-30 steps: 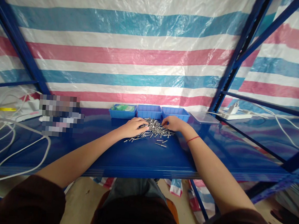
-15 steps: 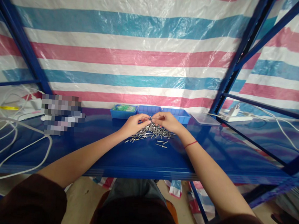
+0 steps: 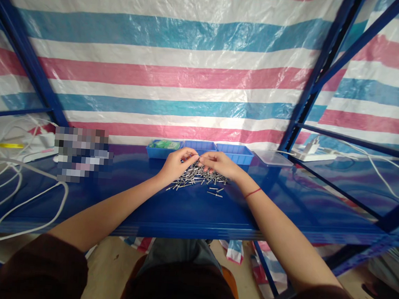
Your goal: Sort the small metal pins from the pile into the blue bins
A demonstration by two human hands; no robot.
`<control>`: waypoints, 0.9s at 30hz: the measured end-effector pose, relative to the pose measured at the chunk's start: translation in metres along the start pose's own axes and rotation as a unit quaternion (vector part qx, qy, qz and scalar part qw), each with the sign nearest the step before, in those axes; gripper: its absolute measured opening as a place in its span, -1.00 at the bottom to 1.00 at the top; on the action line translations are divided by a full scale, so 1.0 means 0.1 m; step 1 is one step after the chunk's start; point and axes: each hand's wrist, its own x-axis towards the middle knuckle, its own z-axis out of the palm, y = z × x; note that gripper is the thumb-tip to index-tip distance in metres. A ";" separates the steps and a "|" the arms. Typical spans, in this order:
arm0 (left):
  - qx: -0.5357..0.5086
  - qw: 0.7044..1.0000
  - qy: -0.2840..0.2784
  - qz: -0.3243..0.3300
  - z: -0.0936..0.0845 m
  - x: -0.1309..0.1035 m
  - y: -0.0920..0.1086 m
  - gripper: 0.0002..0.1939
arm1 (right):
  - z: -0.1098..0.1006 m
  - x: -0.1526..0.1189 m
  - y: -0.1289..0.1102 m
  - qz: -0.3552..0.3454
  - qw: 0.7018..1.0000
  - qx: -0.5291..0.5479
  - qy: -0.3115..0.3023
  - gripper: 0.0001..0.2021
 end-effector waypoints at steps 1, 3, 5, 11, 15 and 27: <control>0.003 1.000 0.004 0.003 0.00 0.00 -0.01 -0.83 | 0.00 0.01 0.01 -0.006 1.000 0.004 0.014 -0.72; 0.008 1.000 0.014 0.006 0.01 0.00 -0.03 -0.83 | -0.01 0.02 0.02 -0.026 0.998 0.012 0.059 -0.72; 0.009 1.000 0.020 0.005 0.01 0.01 -0.06 -0.83 | -0.01 0.04 0.02 -0.051 0.993 0.011 0.104 -0.71; 0.020 1.000 0.011 -0.015 0.01 0.03 -0.10 -0.79 | 0.03 0.01 -0.08 -0.124 0.978 -0.033 0.162 -0.71; 0.037 0.999 -0.028 -0.012 0.01 0.04 -0.13 -0.76 | 0.08 0.00 -0.10 -0.143 0.976 -0.060 0.153 -0.73; 0.065 0.992 -0.085 -0.074 0.01 0.02 -0.21 -0.69 | -0.20 0.68 0.28 -0.103 0.897 -0.359 0.237 -0.71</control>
